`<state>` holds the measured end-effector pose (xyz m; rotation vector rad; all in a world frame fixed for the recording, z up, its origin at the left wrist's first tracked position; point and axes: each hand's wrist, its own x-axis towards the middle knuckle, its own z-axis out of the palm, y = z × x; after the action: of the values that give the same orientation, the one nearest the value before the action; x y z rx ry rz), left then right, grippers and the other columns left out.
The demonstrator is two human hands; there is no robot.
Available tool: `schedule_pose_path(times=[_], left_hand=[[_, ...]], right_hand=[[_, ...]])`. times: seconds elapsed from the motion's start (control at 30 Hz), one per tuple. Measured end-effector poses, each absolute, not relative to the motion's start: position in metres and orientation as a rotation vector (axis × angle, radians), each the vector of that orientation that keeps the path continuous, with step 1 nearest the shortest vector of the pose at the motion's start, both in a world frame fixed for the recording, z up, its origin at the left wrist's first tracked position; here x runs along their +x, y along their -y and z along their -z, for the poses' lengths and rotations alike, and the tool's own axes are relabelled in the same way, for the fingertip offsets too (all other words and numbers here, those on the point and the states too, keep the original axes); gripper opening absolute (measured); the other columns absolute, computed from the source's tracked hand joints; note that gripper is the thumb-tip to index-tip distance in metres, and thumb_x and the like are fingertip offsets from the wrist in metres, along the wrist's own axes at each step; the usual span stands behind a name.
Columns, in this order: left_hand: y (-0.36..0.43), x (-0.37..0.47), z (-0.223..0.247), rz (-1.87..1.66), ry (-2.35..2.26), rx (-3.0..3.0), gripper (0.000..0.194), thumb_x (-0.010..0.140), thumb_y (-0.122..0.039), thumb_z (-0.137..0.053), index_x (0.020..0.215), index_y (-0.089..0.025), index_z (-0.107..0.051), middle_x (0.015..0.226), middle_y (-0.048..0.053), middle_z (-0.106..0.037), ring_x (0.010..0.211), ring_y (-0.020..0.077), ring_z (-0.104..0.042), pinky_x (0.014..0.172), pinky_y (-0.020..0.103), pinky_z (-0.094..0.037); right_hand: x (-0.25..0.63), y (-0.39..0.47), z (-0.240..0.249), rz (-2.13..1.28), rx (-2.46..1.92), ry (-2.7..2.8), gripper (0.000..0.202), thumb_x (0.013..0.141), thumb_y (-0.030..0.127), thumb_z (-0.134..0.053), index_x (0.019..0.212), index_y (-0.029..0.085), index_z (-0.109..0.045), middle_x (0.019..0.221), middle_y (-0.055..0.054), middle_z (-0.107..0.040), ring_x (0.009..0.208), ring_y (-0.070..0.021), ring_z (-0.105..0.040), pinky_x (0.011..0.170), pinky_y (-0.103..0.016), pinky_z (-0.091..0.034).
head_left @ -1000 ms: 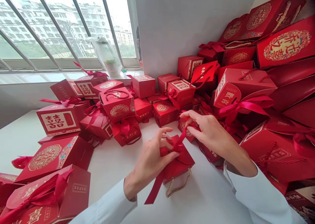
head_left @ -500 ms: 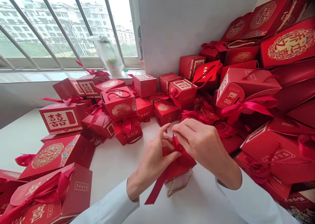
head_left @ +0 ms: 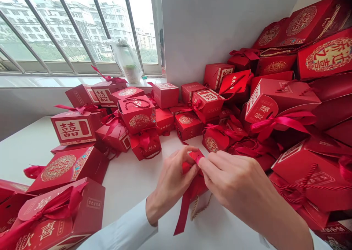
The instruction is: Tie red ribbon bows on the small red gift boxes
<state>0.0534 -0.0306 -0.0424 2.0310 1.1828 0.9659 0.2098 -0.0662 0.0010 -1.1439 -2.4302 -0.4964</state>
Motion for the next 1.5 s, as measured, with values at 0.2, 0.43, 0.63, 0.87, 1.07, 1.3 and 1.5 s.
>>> schedule_pose_path(times=[0.2, 0.43, 0.63, 0.87, 1.07, 1.3, 1.5], left_hand=[[0.031, 0.054, 0.044, -1.014, -1.247, 2.069, 0.012, 0.076, -0.009, -0.050, 0.071, -0.020, -0.046, 0.068, -0.005, -0.059, 0.063, 0.0096, -0.051, 0.058, 0.019, -0.038], [0.032, 0.054, 0.047, -1.046, -1.251, 2.057, 0.013, 0.074, -0.008, -0.050, 0.070, -0.020, -0.046, 0.065, -0.005, -0.054, 0.058, 0.0084, -0.044, 0.052, 0.018, -0.033], [0.031, 0.054, 0.045, -1.003, -1.265, 2.053, 0.012, 0.077, -0.011, -0.050, 0.069, -0.020, -0.045, 0.065, -0.005, -0.055, 0.057, 0.0085, -0.044, 0.052, 0.019, -0.033], [0.029, 0.053, 0.043, -0.980, -1.286, 2.021, 0.011, 0.074, -0.009, -0.050, 0.070, -0.019, -0.050, 0.066, -0.004, -0.060, 0.057, 0.0091, -0.049, 0.051, 0.019, -0.035], [0.030, 0.052, 0.041, -0.968, -1.187, 1.872, 0.010, 0.084, -0.023, -0.052, 0.076, -0.018, -0.054, 0.069, -0.003, -0.064, 0.056, 0.0084, -0.052, 0.050, 0.018, -0.036], [0.020, 0.043, 0.033, -0.948, -1.032, 1.922, 0.006, 0.081, -0.013, -0.053, 0.080, -0.018, -0.056, 0.083, 0.000, -0.066, 0.074, 0.0119, -0.059, 0.067, 0.021, -0.043], [0.016, 0.038, 0.030, -0.837, -0.961, 1.761, 0.012, 0.091, -0.028, -0.046, 0.096, -0.019, -0.052, 0.070, -0.002, -0.059, 0.058, 0.0087, -0.050, 0.051, 0.018, -0.038]], right_hand=[[0.216, 0.066, -0.006, 0.074, -1.318, 2.629, 0.015, 0.076, 0.010, -0.065, 0.076, 0.020, -0.054, 0.073, 0.002, -0.058, 0.059, -0.0145, -0.051, 0.049, -0.028, -0.024], [0.237, 0.035, -0.012, -0.350, -1.423, 2.335, 0.012, 0.089, 0.030, -0.056, 0.081, 0.021, -0.057, 0.075, 0.002, -0.060, 0.063, -0.0123, -0.053, 0.058, -0.024, -0.035], [0.234, 0.029, -0.011, -0.722, -1.295, 2.169, 0.006, 0.084, 0.025, -0.061, 0.089, 0.022, -0.060, 0.074, 0.004, -0.060, 0.062, -0.0108, -0.055, 0.053, -0.021, -0.036], [0.220, 0.042, -0.001, -0.863, -1.422, 2.090, 0.025, 0.075, 0.018, -0.065, 0.095, 0.024, -0.050, 0.064, 0.007, -0.060, 0.056, -0.0129, -0.056, 0.053, -0.022, -0.040], [0.221, 0.033, 0.003, -1.035, -1.392, 2.029, 0.023, 0.075, 0.010, -0.054, 0.093, 0.023, -0.047, 0.064, 0.007, -0.061, 0.055, -0.0110, -0.056, 0.051, -0.019, -0.039], [0.223, 0.029, 0.010, -0.819, -1.360, 2.161, 0.026, 0.075, 0.007, -0.051, 0.095, 0.023, -0.055, 0.063, 0.006, -0.059, 0.054, -0.0110, -0.054, 0.051, -0.020, -0.034], [0.221, 0.024, 0.014, -0.614, -1.386, 2.232, 0.019, 0.078, 0.010, -0.054, 0.091, 0.022, -0.060, 0.067, 0.004, -0.061, 0.055, -0.0113, -0.054, 0.051, -0.020, -0.033]])
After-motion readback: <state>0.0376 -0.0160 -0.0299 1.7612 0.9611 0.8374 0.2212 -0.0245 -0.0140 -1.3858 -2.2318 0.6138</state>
